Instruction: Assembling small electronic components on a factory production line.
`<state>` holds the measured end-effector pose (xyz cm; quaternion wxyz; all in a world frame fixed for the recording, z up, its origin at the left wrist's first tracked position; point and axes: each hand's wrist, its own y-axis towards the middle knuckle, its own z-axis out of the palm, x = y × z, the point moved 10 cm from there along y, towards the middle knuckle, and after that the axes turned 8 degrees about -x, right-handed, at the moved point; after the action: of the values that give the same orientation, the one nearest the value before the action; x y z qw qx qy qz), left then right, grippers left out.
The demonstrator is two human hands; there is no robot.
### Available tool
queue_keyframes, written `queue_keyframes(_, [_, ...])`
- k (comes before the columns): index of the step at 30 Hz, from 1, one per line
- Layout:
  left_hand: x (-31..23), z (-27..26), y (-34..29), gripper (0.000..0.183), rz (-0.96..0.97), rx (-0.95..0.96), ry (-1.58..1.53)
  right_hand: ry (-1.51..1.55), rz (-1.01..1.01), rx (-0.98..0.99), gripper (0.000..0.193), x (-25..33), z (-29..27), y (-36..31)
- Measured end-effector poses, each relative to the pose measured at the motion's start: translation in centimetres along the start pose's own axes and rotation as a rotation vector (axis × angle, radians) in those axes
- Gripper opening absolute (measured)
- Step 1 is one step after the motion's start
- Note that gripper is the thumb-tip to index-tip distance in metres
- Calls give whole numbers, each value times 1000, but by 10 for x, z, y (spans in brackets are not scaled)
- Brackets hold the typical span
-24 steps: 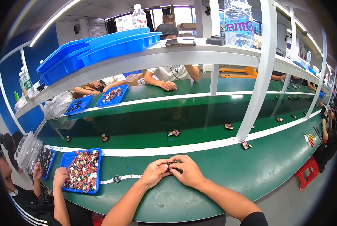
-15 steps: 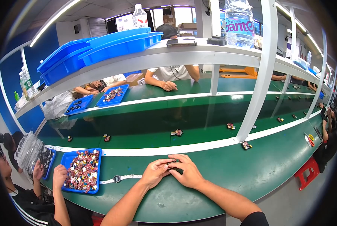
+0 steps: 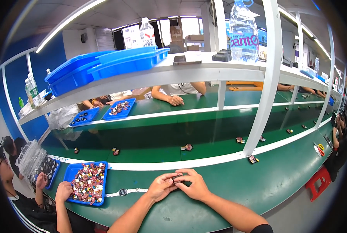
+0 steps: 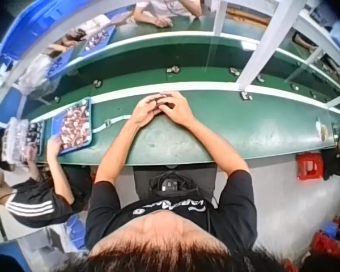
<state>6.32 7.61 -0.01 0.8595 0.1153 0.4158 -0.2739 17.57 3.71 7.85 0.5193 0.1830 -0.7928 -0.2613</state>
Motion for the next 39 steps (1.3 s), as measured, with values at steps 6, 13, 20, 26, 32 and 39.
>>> queue_keyframes(6, [2,1,-1,31,10,-35,3,70,100,24,19,-10,3,-1])
queue_keyframes(13, [0,-5,0,31,31,-88,23,205,212,100,19,-23,14,-3])
queue_keyframes(20, [-6,-10,0,30,78,-132,60,146,118,122,24,-17,17,0])
queue_keyframes(26, [-1,-12,8,30,67,-127,52,35,21,-19,25,-6,-13,11])
queue_keyframes(32, [-4,-12,-2,27,12,-165,126,-452,-655,-593,23,151,-152,117])
queue_keyframes(39, [2,1,6,25,-37,-139,174,-1284,-805,-651,25,198,-262,277])
